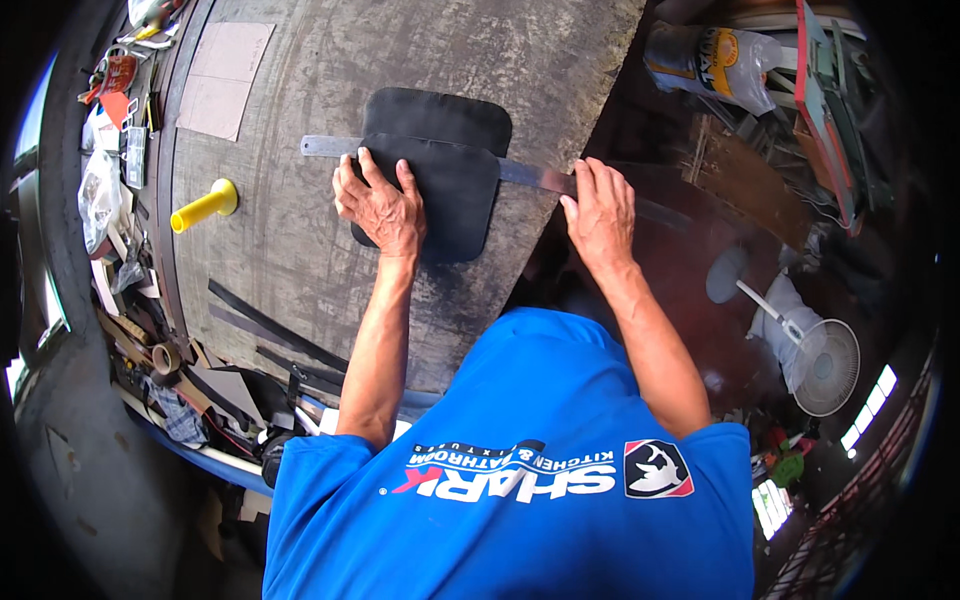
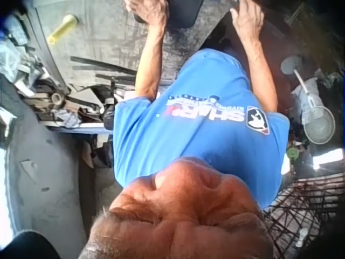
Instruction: The person is thinning a piece of black leather using a skiving machine.
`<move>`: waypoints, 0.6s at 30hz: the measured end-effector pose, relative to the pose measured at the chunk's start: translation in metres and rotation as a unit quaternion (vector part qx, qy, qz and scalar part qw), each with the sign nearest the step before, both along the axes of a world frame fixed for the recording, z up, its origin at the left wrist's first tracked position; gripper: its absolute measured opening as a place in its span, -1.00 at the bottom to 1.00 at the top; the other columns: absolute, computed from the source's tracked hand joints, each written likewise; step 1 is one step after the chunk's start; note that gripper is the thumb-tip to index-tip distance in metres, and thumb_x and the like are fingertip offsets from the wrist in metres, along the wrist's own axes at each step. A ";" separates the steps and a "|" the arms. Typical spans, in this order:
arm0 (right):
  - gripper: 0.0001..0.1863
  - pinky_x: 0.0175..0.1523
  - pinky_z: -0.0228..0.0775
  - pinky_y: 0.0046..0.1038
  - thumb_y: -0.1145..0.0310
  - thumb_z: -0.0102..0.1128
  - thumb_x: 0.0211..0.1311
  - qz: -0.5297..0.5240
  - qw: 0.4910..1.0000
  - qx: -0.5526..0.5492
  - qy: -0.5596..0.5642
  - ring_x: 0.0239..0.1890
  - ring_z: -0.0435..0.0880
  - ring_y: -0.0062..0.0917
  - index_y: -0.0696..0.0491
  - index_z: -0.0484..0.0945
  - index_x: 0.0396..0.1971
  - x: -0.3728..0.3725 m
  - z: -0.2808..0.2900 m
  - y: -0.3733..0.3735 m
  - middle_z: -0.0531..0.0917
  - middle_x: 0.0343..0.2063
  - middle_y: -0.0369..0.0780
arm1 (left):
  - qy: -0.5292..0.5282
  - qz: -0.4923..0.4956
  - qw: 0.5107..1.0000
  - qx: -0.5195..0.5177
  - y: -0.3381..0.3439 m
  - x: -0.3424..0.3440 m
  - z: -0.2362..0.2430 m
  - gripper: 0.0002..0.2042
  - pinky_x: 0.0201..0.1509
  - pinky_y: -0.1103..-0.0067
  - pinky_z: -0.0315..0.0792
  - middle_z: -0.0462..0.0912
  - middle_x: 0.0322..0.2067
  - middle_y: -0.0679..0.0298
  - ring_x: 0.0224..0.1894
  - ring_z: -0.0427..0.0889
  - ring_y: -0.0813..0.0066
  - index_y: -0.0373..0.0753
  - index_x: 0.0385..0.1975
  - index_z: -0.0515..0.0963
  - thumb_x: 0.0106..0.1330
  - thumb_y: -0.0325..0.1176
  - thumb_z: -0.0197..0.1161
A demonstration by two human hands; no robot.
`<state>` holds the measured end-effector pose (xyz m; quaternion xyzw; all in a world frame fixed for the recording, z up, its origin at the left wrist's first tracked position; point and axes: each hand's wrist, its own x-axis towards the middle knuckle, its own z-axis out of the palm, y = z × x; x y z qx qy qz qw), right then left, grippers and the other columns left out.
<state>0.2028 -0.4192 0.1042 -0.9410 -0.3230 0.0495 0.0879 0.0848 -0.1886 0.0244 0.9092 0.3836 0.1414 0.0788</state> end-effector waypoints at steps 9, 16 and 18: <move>-0.62 0.12 0.45 -0.30 0.48 0.29 0.10 0.177 0.962 0.166 0.126 0.04 0.55 -0.28 0.09 0.56 -0.03 -0.051 -0.017 0.021 0.57 -0.04 -0.17 | -0.098 -0.066 0.990 -0.075 0.029 -0.047 0.017 -0.54 0.37 0.20 0.11 0.34 0.24 -0.03 0.34 0.24 -0.02 -0.31 0.25 0.34 0.37 -0.36 0.15; -0.42 0.39 0.18 -0.26 0.28 0.22 0.25 0.236 0.961 0.100 0.106 0.37 0.25 -0.30 -0.02 0.36 0.28 -0.073 -0.035 0.003 0.28 0.35 -0.18 | 0.022 -0.230 0.969 -0.087 0.032 -0.133 0.022 -0.53 0.48 0.13 -0.10 0.25 0.37 0.20 0.47 0.04 0.01 -0.14 0.31 0.34 0.38 -0.36 0.09; -0.40 0.43 0.12 -0.26 0.25 0.20 0.28 0.233 0.964 0.088 0.098 0.42 0.19 -0.31 -0.03 0.32 0.32 -0.077 -0.043 0.001 0.22 0.40 -0.18 | 0.022 -0.234 0.968 -0.084 0.031 -0.132 0.021 -0.52 0.50 0.12 -0.15 0.22 0.40 0.24 0.49 -0.03 0.01 -0.12 0.33 0.32 0.39 -0.34 0.08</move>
